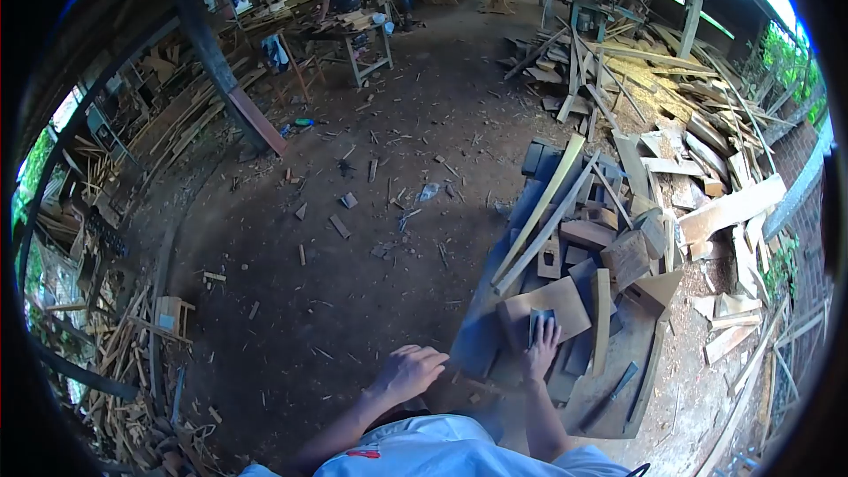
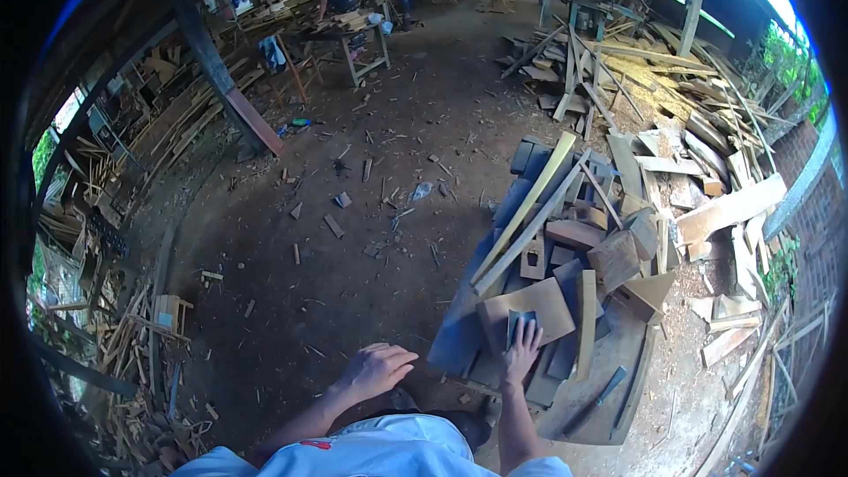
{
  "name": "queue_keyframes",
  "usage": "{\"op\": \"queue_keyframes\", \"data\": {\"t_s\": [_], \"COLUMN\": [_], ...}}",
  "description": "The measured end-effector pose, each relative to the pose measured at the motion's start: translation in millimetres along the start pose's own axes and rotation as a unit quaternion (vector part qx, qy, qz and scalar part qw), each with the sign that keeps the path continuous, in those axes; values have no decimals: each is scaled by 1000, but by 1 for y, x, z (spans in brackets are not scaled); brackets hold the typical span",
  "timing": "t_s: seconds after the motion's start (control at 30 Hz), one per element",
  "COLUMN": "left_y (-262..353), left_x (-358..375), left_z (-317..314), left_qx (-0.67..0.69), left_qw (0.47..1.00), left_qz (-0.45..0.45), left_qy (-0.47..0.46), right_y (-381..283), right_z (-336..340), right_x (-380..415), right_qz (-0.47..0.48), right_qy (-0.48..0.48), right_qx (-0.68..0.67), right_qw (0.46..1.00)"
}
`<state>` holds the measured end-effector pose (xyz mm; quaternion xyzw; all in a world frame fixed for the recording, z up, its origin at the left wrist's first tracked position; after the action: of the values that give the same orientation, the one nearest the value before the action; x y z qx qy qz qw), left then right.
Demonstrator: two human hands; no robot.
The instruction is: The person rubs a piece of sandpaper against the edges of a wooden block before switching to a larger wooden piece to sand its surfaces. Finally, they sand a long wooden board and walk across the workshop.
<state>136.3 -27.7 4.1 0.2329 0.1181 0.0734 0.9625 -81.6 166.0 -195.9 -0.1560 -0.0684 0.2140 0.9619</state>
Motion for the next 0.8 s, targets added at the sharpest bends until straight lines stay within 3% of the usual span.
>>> {"op": "queue_keyframes", "data": {"t_s": [0.1,0.27,0.33,0.5,0.8], "left_y": [-46,-102,-114,-126,-153], "left_x": [43,96,103,98,88], "left_z": [25,52,61,74,84], "left_qx": [7,-29,-27,10,27], "left_qw": [998,994,995,995,998], "left_qz": [56,76,71,97,52], "left_qy": [-16,-71,-69,36,22], "right_y": [-4,-4,-11,-16,-28], "right_z": [-5,-14,-23,-33,-40], "right_x": [-4,3,5,2,4], "right_qz": [-70,-101,-116,-155,-182], "right_qy": [29,23,25,109,161], "right_qx": [-65,15,20,-29,-23], "right_qw": [995,994,993,981,970]}}
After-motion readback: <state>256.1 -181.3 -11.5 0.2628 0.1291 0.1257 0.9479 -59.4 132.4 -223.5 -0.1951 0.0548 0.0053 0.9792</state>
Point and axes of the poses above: each hand's wrist, its own x-axis away from the middle knuckle, its own z-axis out of the back of the hand, y = z × x, the point moved 2 cm from there along -x, towards the middle knuckle
